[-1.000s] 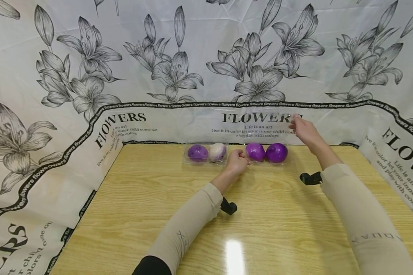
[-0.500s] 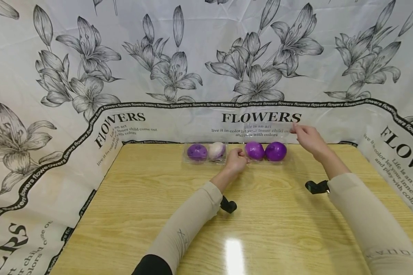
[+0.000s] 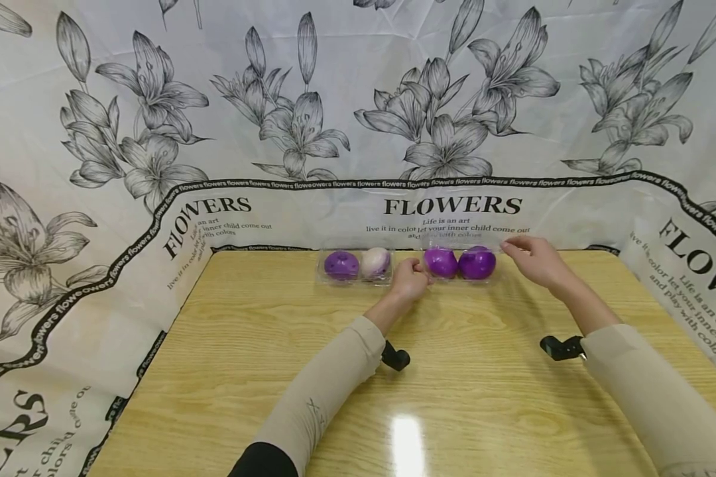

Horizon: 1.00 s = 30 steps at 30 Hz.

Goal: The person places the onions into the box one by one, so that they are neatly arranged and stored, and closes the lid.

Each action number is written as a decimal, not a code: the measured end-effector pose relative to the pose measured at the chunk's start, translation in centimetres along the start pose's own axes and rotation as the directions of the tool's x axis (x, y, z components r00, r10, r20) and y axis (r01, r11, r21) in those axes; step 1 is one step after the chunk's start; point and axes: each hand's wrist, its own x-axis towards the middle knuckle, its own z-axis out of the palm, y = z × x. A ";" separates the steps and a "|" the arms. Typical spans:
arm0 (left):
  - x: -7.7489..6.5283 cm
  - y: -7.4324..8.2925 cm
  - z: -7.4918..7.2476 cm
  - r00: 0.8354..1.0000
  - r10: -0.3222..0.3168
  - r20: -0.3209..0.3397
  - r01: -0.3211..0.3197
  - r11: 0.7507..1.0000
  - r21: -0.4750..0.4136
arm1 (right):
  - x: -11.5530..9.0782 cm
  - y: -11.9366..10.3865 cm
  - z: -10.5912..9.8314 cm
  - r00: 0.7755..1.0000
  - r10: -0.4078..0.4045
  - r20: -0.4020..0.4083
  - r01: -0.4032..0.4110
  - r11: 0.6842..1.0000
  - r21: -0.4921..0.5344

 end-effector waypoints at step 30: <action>-1.6 -0.4 -0.5 0.995 -0.050 0.080 0.048 0.998 0.032 | -2.3 1.6 2.2 0.999 -0.029 0.014 0.030 0.998 -0.052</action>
